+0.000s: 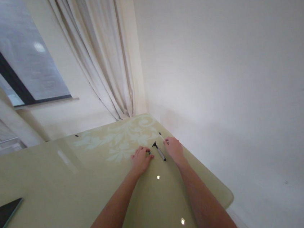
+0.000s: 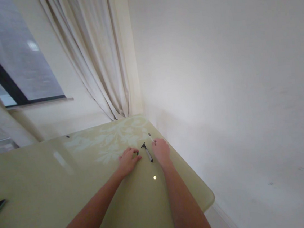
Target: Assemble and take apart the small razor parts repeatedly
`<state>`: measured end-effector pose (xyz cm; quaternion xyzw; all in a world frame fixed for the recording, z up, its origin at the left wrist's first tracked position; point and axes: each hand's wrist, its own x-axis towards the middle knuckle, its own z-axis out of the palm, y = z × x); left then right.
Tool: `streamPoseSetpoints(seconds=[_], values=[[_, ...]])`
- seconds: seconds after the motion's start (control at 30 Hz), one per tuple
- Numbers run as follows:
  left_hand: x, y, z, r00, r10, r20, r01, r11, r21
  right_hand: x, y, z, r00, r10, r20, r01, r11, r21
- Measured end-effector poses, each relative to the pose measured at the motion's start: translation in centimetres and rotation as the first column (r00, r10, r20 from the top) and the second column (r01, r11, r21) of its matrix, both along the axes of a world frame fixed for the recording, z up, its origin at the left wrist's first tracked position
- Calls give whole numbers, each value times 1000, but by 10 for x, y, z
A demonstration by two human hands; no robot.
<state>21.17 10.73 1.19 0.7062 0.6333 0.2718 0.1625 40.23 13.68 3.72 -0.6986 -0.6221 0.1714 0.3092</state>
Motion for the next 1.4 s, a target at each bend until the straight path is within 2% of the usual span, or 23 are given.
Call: streamPoseSetpoints(seconds=[0.1,0.2,0.27,0.33,0.37,0.43,0.5,0.63,0.77,0.83,0.93,1.0,1.1,1.23,1.33,1.4], values=[[-14,-19,3,999,-22,48,19,997,77,-15,-3,0,992,100,-80,-98,995,38],[-38,-52,8,996,32,86,-47,981,189,-46,-16,-1,935,275,-223,-269,961,59],[-56,-77,12,988,111,103,-141,925,354,-69,-31,-2,777,433,-458,-456,888,65],[-70,-99,16,982,160,100,-188,864,467,-87,-47,0,605,493,-626,-595,802,56],[-74,-107,17,980,173,97,-198,842,502,-93,-54,1,549,498,-672,-639,768,47],[-79,-117,19,978,180,107,-209,815,541,-99,-65,4,491,495,-717,-688,725,29],[-79,-121,17,975,173,137,-220,803,553,-100,-72,6,475,491,-730,-710,704,11],[-74,-120,13,963,136,235,-241,824,513,-98,-75,7,509,499,-702,-688,725,17],[-77,-119,7,907,94,410,-241,916,322,-98,-72,4,537,457,-709,-642,767,8],[-81,-119,2,857,77,510,-207,957,204,-99,-71,1,516,414,-750,-650,760,-27],[-85,-118,-3,783,52,620,-143,985,97,-100,-71,-1,439,365,-821,-686,727,-44],[-86,-116,-4,749,25,662,-108,990,85,-100,-72,-1,371,348,-861,-722,691,-31],[-85,-115,-2,745,-68,664,-19,992,123,-101,-75,1,293,342,-893,-772,636,-10],[-84,-114,2,746,-153,648,74,986,148,-101,-75,-1,290,369,-883,-799,601,-11],[-87,-114,6,725,-125,677,61,991,118,-100,-71,-4,285,412,-865,-790,612,31],[-91,-112,10,712,-66,699,19,997,75,-98,-68,-3,304,464,-832,-745,660,96]])
